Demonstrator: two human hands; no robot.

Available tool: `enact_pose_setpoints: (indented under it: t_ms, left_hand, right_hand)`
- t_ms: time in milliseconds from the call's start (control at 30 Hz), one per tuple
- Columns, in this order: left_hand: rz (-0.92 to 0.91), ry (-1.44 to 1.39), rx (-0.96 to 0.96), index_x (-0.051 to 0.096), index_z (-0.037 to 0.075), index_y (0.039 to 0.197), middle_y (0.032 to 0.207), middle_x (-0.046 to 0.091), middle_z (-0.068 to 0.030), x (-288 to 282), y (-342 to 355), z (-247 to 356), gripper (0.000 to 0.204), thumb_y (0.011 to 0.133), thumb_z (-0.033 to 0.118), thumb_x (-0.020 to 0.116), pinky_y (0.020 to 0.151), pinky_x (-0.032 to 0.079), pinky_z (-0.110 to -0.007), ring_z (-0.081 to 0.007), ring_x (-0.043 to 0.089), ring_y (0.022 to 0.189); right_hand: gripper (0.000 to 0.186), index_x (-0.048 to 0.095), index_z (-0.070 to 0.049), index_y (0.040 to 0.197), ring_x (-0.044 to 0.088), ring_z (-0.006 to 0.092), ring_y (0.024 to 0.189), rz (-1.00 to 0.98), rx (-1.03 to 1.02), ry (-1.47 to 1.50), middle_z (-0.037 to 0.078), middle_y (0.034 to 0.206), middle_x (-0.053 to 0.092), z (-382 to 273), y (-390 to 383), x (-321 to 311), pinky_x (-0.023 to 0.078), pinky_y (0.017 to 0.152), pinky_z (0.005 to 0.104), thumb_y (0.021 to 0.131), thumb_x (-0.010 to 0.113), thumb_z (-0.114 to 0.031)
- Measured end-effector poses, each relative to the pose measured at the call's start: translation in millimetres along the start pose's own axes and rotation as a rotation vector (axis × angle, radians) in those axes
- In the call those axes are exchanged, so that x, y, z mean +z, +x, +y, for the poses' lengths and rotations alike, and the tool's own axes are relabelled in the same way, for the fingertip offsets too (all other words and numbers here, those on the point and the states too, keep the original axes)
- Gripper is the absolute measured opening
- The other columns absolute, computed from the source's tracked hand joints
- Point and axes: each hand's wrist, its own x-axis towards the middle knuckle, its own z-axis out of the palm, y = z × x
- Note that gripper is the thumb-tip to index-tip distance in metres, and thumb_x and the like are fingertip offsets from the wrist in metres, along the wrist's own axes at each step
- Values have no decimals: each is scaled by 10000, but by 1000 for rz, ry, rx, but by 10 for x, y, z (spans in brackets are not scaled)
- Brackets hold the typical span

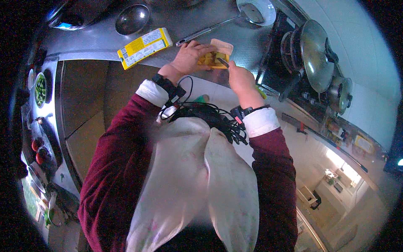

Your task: The person tears green leafy vegetables by hand into a white bowl, then retrieves a yellow seasoning packet from the refrigerator and adds its contents to a pan on the stove. They stir the pan contents with a spatula and cover the pan with a lid.

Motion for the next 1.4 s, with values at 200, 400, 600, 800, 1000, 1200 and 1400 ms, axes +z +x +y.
enact_pose_setpoints:
  t_ms: [200,400,600,800,1000,1200,1400]
  left_hand:
    - [10,-44,-2,492,250,1218,1241,485,37,16,-16,7,609,659,357,710,934,296,-428,-229,405,1114]
    - [-2,-26,-2,489,264,1222,1232,488,41,-2,-32,19,598,671,359,701,946,286,-429,-226,411,1111]
    - [8,-25,-6,482,264,1227,1240,481,32,21,-34,22,606,671,367,698,952,280,-437,-226,411,1112]
    - [8,-13,-8,477,270,1230,1243,480,31,21,-40,25,601,678,364,695,947,285,-445,-227,406,1126]
    - [-15,-12,-18,469,279,1234,1248,473,32,-3,-40,44,593,689,351,689,948,291,-462,-230,407,1130]
    - [-27,-4,-6,474,274,1227,1235,483,28,-9,-42,51,553,714,343,670,934,305,-446,-224,428,1105]
    - [50,132,16,466,290,1227,1220,496,38,59,-25,111,606,670,380,688,863,368,-449,-242,460,1042]
  right_hand:
    - [202,484,-37,1005,617,357,725,-55,-26,-53,191,749,619,-22,-7,-135,479,622,470,874,394,-163]
    - [202,497,-43,990,616,358,709,-24,-34,-40,184,738,621,-16,-2,-89,479,613,471,876,399,-179]
    - [201,500,-60,992,615,354,694,14,-39,-26,172,731,624,-6,-16,-62,476,599,468,879,391,-187]
    - [192,495,-64,1005,619,345,721,-62,-3,-68,169,753,625,-40,-46,-118,478,608,458,861,415,-164]
    - [191,492,-76,1009,612,352,724,-55,-16,-118,165,768,624,-109,-46,-178,468,606,476,864,414,-173]
    - [270,486,-50,1091,614,344,794,-195,-99,-236,170,855,626,-231,101,-359,493,656,442,836,415,-108]
    - [265,530,-41,1062,606,333,844,-329,-141,-268,170,898,621,-251,301,-429,491,720,422,825,423,-90]
